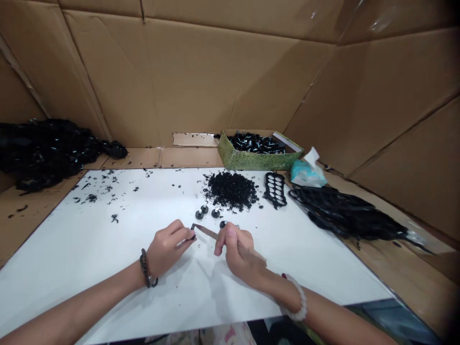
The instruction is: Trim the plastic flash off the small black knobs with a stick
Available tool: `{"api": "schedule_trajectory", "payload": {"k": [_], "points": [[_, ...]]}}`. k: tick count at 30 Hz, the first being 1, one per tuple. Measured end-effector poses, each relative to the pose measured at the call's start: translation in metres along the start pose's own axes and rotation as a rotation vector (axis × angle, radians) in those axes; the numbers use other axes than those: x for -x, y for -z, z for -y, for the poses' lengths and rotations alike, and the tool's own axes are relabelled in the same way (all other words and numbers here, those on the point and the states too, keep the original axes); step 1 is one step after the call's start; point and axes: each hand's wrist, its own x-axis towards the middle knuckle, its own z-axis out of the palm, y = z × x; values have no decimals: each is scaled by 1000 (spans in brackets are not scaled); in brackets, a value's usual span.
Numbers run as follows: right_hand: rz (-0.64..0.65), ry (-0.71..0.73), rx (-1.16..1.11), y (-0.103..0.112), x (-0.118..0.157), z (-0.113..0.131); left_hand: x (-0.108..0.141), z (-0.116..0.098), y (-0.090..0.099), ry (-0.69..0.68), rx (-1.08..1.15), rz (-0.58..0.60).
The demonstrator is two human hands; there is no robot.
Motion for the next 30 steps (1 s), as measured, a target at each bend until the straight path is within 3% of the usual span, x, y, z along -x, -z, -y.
{"api": "schedule_trajectory", "payload": {"k": [7,11,22,30], "points": [[-34,-1,-127,-17,11,-13,5,2,-2,-2,-51,-5],[-29,68,-137,-24,15,-20,4,1,-2,-15,-37,-8],[-199,146,-219,-13,7,-12,5,2,-3,2,-42,-44],[-144,301,-175,-12,6,-12,-1,-2,-1,-14,-10,-70]]}}
